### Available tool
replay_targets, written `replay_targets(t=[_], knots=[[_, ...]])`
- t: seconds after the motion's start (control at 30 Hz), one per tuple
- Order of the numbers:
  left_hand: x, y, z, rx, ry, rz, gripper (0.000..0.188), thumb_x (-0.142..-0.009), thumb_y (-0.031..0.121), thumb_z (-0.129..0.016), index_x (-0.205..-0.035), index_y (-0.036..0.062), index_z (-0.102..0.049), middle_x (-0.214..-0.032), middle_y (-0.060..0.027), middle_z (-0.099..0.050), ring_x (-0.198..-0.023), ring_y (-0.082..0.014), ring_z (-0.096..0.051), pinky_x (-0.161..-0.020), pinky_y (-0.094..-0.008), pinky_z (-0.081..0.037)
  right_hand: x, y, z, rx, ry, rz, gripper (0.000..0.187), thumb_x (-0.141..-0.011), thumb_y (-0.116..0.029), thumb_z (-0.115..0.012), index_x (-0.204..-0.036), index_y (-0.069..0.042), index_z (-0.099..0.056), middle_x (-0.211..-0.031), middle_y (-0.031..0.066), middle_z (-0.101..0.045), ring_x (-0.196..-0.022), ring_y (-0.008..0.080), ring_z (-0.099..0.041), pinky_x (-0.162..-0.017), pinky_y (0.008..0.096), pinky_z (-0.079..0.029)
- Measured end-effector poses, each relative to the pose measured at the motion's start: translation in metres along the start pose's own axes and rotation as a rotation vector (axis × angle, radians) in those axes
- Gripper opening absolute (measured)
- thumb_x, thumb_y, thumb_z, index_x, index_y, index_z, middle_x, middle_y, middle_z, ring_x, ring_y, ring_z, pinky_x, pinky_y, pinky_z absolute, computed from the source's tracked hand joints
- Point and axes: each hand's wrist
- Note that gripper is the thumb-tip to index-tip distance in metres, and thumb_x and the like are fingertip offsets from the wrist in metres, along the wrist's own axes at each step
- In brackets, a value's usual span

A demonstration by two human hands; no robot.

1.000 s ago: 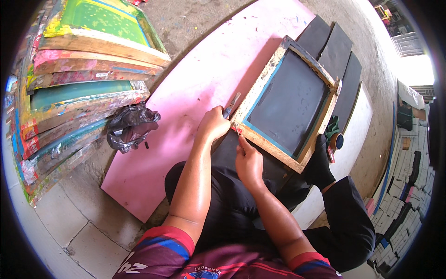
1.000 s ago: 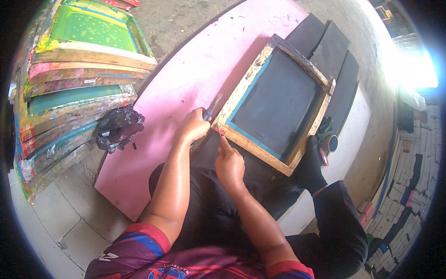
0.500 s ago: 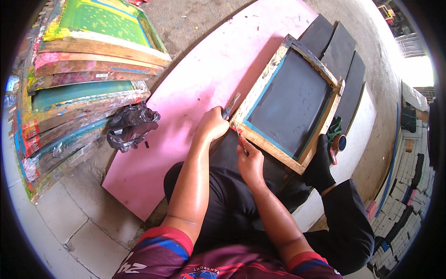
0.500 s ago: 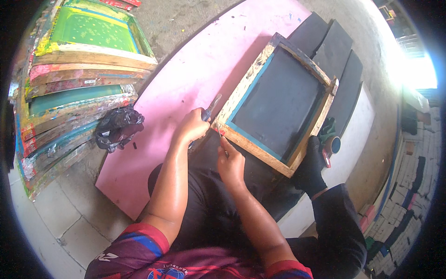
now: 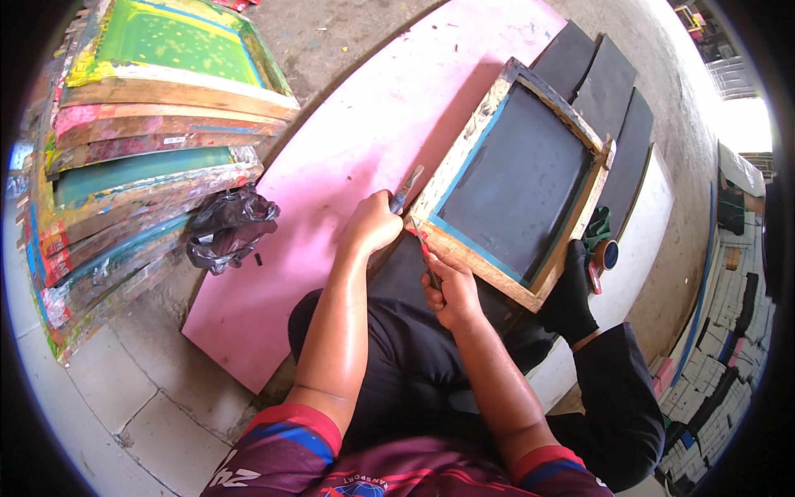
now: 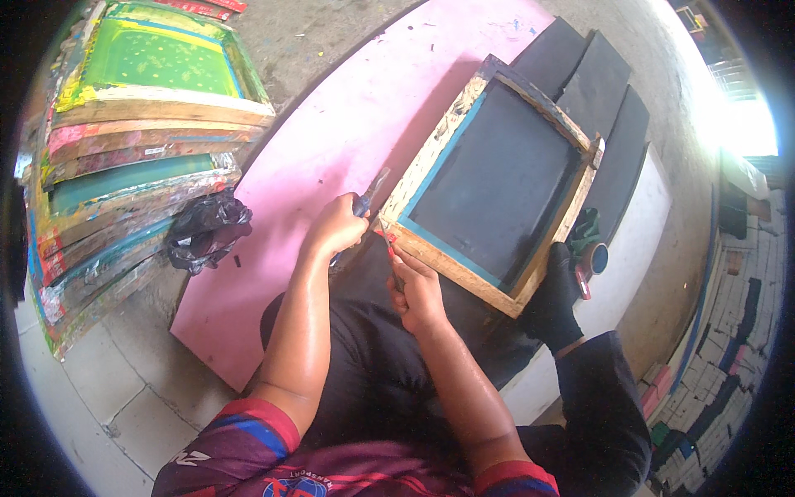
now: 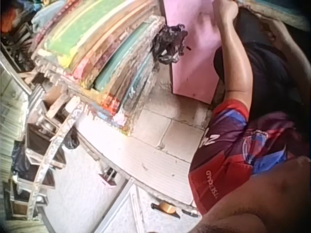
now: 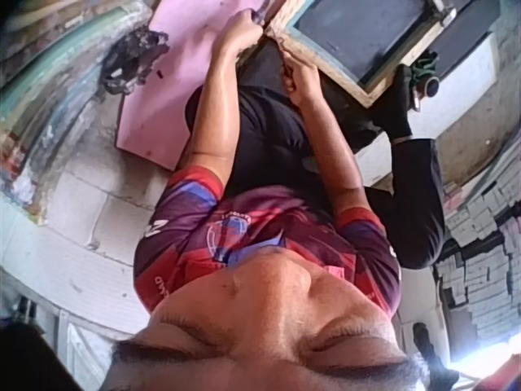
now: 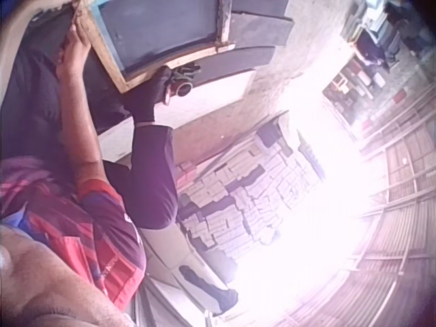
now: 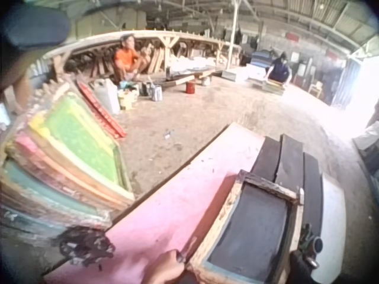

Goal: The person wipes the inside of a wooden frame with a green cloth, then flips it to wipe the back. They place the frame aside and pick up another frame, using a screwdriver to tighten screws along the edges.

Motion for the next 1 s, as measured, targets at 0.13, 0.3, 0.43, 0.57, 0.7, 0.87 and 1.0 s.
replay_targets(t=[0.13,0.3,0.43,0.57,0.7,0.87,1.0], knots=[[-0.002,-0.003,-0.001,-0.015,0.003,-0.007,0.025,-0.088,0.010,-0.062,-0.110,0.0010,-0.070,-0.084,-0.0161,-0.076,-0.069,-0.0254,-0.075,-0.072,-0.0424,-0.057,0.006,0.024,0.009,1.078,0.354,1.075,0.039,-0.105,-0.018,-0.071,-0.144,-0.012,-0.073,-0.097,0.0181,-0.075,-0.085,0.0352,-0.079,-0.076,0.0482,-0.062],[0.002,0.003,0.000,-0.050,0.004,0.005,0.025,-0.089,0.010,-0.061,-0.110,0.0014,-0.070,-0.084,-0.0163,-0.076,-0.071,-0.0261,-0.076,-0.072,-0.0430,-0.057,0.040,0.010,0.002,1.364,0.445,0.893,0.040,-0.102,-0.017,-0.072,-0.142,-0.014,-0.074,-0.101,0.0170,-0.076,-0.085,0.0393,-0.077,-0.075,0.0494,-0.062],[0.006,0.010,0.006,-0.064,-0.005,0.004,0.025,-0.089,0.011,-0.061,-0.110,0.0019,-0.070,-0.084,-0.0171,-0.076,-0.072,-0.0262,-0.076,-0.073,-0.0430,-0.057,0.030,0.013,0.005,1.388,0.441,0.937,0.040,-0.101,-0.017,-0.073,-0.142,-0.016,-0.075,-0.101,0.0174,-0.076,-0.084,0.0390,-0.078,-0.073,0.0490,-0.062],[0.008,0.012,0.007,-0.060,-0.011,0.023,0.026,-0.089,0.012,-0.061,-0.111,0.0023,-0.071,-0.086,-0.0178,-0.077,-0.075,-0.0269,-0.077,-0.074,-0.0432,-0.057,0.022,0.014,0.001,1.454,0.467,0.888,0.040,-0.102,-0.019,-0.072,-0.142,-0.017,-0.074,-0.104,0.0178,-0.076,-0.084,0.0394,-0.078,-0.072,0.0500,-0.063],[0.010,0.015,0.009,-0.086,0.002,0.013,0.029,-0.089,0.012,-0.061,-0.113,0.0024,-0.072,-0.090,-0.0207,-0.078,-0.081,-0.0321,-0.078,-0.078,-0.0455,-0.057,0.019,0.014,0.001,1.526,0.476,0.872,0.042,-0.103,-0.020,-0.069,-0.145,-0.017,-0.071,-0.107,0.0178,-0.076,-0.082,0.0399,-0.078,-0.069,0.0507,-0.063],[0.017,0.023,0.013,-0.111,-0.010,0.001,0.032,-0.088,0.011,-0.061,-0.116,0.0012,-0.072,-0.105,-0.0274,-0.078,-0.103,-0.0410,-0.077,-0.091,-0.0483,-0.057,0.019,0.011,-0.005,1.648,0.467,0.812,0.049,-0.102,-0.018,-0.067,-0.151,-0.018,-0.064,-0.108,0.0203,-0.076,-0.082,0.0402,-0.079,-0.066,0.0497,-0.063],[0.015,0.024,0.015,-0.069,-0.068,0.016,0.034,-0.087,0.010,-0.061,-0.118,0.0004,-0.072,-0.114,-0.0301,-0.077,-0.114,-0.0442,-0.074,-0.097,-0.0496,-0.055,0.024,0.012,-0.020,1.849,0.491,0.750,0.059,-0.095,-0.014,-0.068,-0.154,-0.016,-0.062,-0.106,0.0206,-0.076,-0.079,0.0368,-0.080,-0.063,0.0493,-0.063]])
Point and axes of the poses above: each hand's wrist, its own x-axis away from the middle knuckle, its own z-axis out of the back of the hand, y = z × x
